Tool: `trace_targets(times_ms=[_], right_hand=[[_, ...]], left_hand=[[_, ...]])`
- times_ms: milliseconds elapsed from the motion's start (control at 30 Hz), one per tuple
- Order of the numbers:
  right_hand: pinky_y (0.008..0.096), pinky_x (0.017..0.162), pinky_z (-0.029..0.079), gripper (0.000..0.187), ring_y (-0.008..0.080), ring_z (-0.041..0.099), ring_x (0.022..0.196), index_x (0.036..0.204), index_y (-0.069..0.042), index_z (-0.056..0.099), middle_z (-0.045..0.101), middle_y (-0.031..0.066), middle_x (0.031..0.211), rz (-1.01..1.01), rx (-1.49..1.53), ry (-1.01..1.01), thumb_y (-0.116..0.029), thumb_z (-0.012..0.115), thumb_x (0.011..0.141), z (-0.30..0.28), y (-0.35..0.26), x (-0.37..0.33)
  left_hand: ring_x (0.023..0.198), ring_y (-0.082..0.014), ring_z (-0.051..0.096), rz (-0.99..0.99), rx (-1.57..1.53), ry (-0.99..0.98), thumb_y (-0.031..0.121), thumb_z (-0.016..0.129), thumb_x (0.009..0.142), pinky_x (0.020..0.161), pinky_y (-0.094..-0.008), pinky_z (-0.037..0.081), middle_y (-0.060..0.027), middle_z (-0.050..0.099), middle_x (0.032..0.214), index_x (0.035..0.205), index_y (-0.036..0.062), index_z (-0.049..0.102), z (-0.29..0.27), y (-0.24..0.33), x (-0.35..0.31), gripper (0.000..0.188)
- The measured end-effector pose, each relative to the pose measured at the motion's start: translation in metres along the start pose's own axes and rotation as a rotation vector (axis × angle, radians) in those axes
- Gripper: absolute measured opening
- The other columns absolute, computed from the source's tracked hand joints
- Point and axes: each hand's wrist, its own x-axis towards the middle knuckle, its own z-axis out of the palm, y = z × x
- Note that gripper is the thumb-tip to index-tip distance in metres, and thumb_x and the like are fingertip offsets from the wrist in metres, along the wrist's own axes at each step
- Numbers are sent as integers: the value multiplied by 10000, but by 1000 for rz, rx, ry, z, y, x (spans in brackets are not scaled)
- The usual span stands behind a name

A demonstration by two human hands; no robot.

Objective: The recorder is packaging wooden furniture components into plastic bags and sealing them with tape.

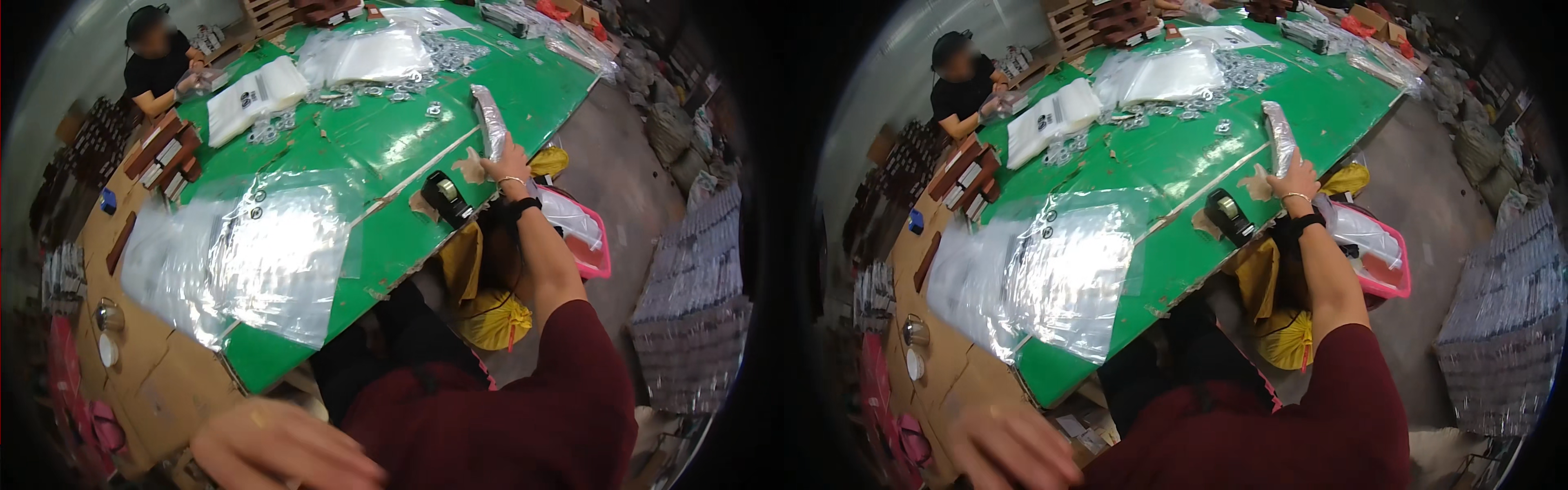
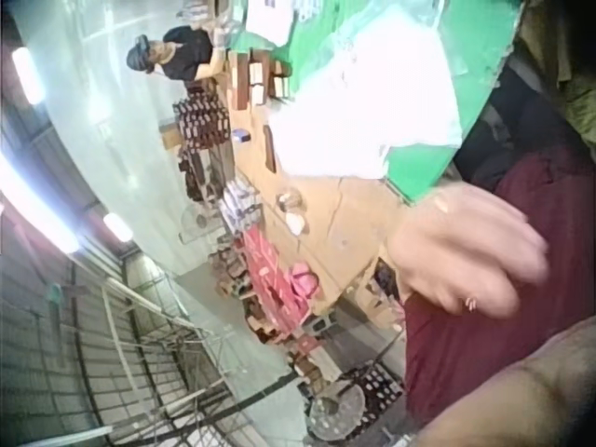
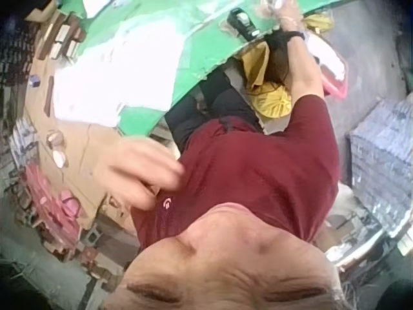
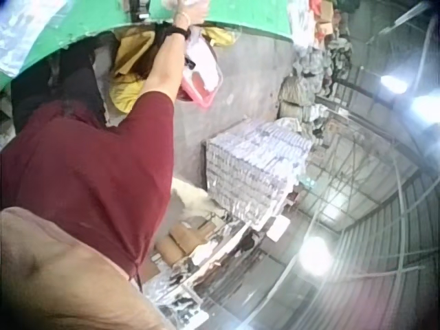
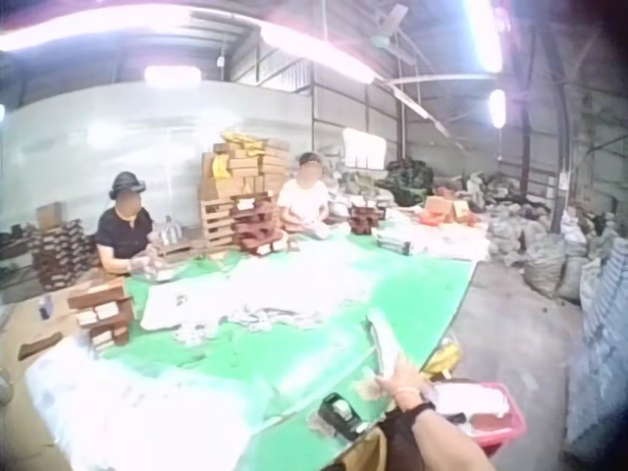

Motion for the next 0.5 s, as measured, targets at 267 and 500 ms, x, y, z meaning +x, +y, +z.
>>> trace_targets(times_ms=[267, 500], right_hand=[[290, 962, 452, 676, 163, 583, 1114, 1448, 32, 416, 583, 117, 1297, 25, 1402, -449, -223, 668, 874, -104, 22, -60], [369, 1115, 336, 885, 228, 442, 1334, 1482, 10, 366, 454, 126, 1450, -442, 1334, -444, -243, 781, 743, -123, -82, -227]], left_hand=[[1132, -314, 631, -476, -19, 1257, 423, 629, 930, 991, -418, 488, -220, 580, 1311, 1549, 66, 242, 41, -90, -83, 812], [1386, -339, 389, -411, -304, 1160, 320, 704, 898, 1117, -490, 352, -180, 262, 1577, 1590, 191, -25, 3, -176, -44, 1013]])
